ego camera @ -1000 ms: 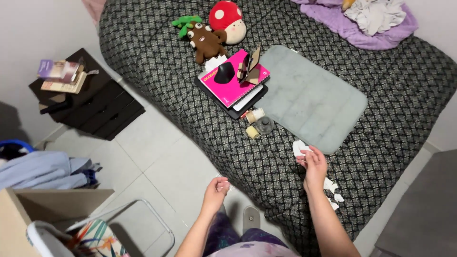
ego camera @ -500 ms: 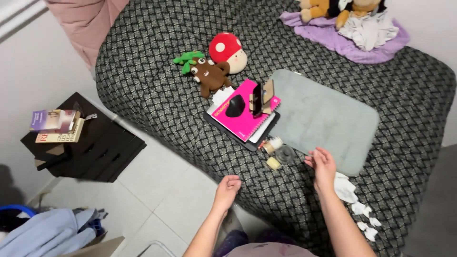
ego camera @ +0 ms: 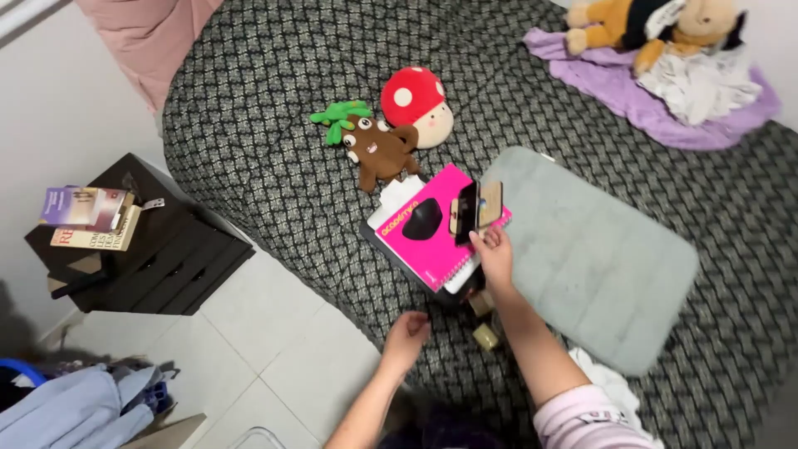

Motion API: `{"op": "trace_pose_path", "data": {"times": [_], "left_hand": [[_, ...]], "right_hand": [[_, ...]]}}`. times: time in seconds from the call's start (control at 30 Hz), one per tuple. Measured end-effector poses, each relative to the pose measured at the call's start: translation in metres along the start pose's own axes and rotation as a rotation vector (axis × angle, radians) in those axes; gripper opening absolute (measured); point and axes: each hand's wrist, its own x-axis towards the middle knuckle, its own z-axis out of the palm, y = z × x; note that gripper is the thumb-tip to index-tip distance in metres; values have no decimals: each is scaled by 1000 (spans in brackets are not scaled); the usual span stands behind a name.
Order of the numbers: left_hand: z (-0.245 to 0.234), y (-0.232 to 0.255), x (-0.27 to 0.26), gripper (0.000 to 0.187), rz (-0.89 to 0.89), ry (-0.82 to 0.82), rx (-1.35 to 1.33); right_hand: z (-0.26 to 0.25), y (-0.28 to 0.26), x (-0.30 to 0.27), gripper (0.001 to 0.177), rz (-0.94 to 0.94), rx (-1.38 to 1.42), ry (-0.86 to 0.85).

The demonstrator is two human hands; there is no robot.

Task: The person moves various items from a bed to a desk, including a passport, a figurine, a wallet, a notebook, a laptop, and small containers. They also wipe the desk surface with a cloth and gather crumpled tissues from the bed.

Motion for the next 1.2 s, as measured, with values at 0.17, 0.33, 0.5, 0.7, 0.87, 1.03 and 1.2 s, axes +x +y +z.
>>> {"op": "trace_pose_path", "data": {"times": [0.17,0.33,0.5,0.7,0.87,1.03,1.2], "left_hand": [[6,32,8,22,-126,50,61],[10,35,19,24,-156,93,27],[11,43,24,24,-158,101,21],[2,36,32,30,-44,71,8],[-6,38,40,27,-5,97,16],[-38,98,-8,36,207,206,-151],[-97,175,-107,73,342,413,-199]], "right_hand": [[22,-17,16,51,-63,-94,-19],[17,17,48,50,-104,-472,121],[18,-14,38,53,-60,-544,166],[-1,-29,31,36,-494,-399,184],[0,-128,-6,25,-250,-334,-27],[31,-199,-64,21,-193,-288,-437],[87,-217,-138,15,-149,-248,-897]]}}
